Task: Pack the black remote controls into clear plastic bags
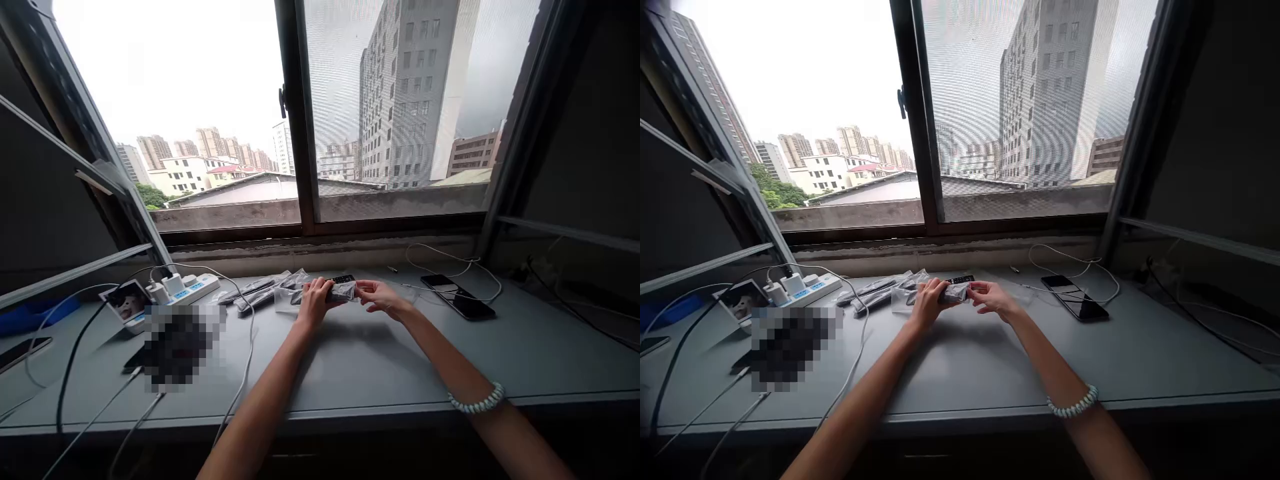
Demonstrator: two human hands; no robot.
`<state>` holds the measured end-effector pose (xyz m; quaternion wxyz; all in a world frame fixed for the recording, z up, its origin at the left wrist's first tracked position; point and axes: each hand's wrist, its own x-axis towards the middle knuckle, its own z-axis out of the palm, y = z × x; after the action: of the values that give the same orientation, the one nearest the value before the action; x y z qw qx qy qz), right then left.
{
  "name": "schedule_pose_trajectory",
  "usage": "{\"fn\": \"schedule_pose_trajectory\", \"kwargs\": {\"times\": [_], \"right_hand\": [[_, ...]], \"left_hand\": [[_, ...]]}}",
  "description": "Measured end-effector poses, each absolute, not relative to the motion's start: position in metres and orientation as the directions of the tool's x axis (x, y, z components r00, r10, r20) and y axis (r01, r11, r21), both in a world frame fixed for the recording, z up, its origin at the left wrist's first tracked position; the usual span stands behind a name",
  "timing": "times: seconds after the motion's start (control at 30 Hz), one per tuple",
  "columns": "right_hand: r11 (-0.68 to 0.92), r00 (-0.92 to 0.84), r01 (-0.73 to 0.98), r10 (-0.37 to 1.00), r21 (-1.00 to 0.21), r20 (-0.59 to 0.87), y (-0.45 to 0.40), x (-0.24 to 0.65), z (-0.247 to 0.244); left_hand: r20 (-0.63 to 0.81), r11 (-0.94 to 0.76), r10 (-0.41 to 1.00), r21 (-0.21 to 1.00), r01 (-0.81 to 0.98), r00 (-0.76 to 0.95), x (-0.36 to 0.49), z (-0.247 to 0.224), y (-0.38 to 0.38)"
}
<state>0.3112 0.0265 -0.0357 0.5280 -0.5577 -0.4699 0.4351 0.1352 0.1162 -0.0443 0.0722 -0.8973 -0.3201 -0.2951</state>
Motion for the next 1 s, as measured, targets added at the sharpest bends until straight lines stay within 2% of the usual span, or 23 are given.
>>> {"fn": "schedule_pose_trajectory", "kwargs": {"times": [0.2, 0.37, 0.57, 0.67, 0.77, 0.87, 1.0], "right_hand": [[0.006, 0.241, 0.195, 0.969, -0.981, 0.054, 0.028, 0.310, -0.039], [0.015, 0.283, 0.209, 0.956, -0.978, 0.075, 0.028, 0.303, -0.041], [-0.043, 0.283, 0.162, 0.959, -0.986, 0.004, 0.032, 0.296, -0.046], [-0.091, 0.316, 0.064, 0.946, -0.994, -0.067, 0.035, 0.297, -0.045], [-0.114, 0.266, -0.029, 0.957, -0.993, -0.118, 0.036, 0.297, -0.043], [-0.109, 0.263, 0.069, 0.961, -0.992, -0.088, 0.034, 0.295, -0.043], [-0.025, 0.335, 0.173, 0.942, -0.985, 0.035, 0.034, 0.294, -0.048]], "left_hand": [[0.568, -0.795, 0.513, 0.033, 0.605, 0.643, 0.143, -0.047, 0.109], [0.550, -0.823, 0.488, 0.030, 0.568, 0.678, 0.148, -0.054, 0.101], [0.544, -0.793, 0.529, 0.045, 0.607, 0.651, 0.152, -0.060, 0.099], [0.558, -0.745, 0.582, 0.076, 0.663, 0.591, 0.151, -0.057, 0.102], [0.562, -0.714, 0.610, 0.086, 0.695, 0.558, 0.149, -0.055, 0.103], [0.556, -0.713, 0.608, 0.071, 0.697, 0.566, 0.150, -0.055, 0.102], [0.534, -0.724, 0.597, 0.037, 0.689, 0.598, 0.152, -0.058, 0.100]]}}
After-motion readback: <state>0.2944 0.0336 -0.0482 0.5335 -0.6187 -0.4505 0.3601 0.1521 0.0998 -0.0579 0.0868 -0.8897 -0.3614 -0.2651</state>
